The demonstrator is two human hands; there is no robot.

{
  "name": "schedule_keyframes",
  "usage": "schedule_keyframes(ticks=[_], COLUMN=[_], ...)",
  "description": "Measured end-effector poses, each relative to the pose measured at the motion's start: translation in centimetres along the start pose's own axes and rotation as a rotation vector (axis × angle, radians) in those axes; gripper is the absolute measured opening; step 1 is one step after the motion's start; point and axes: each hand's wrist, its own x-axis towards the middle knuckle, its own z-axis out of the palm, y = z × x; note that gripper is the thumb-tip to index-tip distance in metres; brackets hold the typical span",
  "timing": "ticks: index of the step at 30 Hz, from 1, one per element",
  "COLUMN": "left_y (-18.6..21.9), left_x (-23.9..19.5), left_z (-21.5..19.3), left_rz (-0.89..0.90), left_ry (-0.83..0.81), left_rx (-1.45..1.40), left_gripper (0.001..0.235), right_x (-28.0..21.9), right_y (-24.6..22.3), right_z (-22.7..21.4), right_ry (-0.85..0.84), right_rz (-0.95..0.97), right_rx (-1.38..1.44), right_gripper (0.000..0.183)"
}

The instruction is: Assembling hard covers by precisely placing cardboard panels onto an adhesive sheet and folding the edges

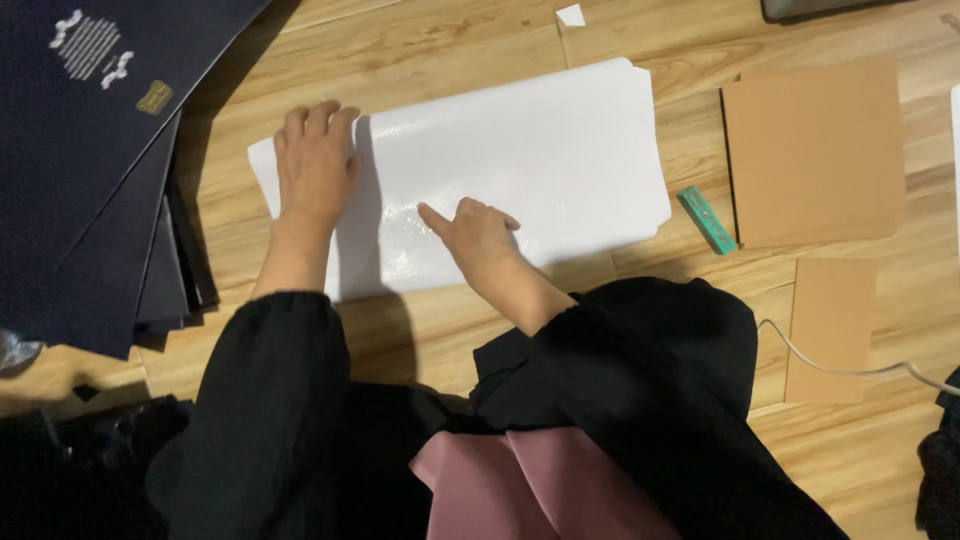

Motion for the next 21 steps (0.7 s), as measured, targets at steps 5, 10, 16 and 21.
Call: schedule_keyframes(ticks=[5,10,16,21], left_y=[3.1,4.2,5.7,6.9], left_x=[4.4,2.6,2.3,1.6], left_z=[2.4,5.5,2.4,1.9], left_rz=[0.205,0.161,0.066,0.040], left_ry=[-0.116,-0.215,-0.378,-0.527], left_rx=[0.022,0.102,0.109,0.230], left_gripper=[0.036,0.052,0.082,0.094], right_x=[1.5,2.2,1.1,-1.4], right_y=[0.0,-0.1,1.1,12.6], right_z=[1.1,2.2,1.8,4.6], right_ry=[-0.120,-0.047,0.030,0.064], right_rz=[-0.015,0.014,-0.010,-0.178], right_rx=[-0.142,-0.123,-0.034,0.900], right_gripper=[0.096,0.103,0.108,0.052])
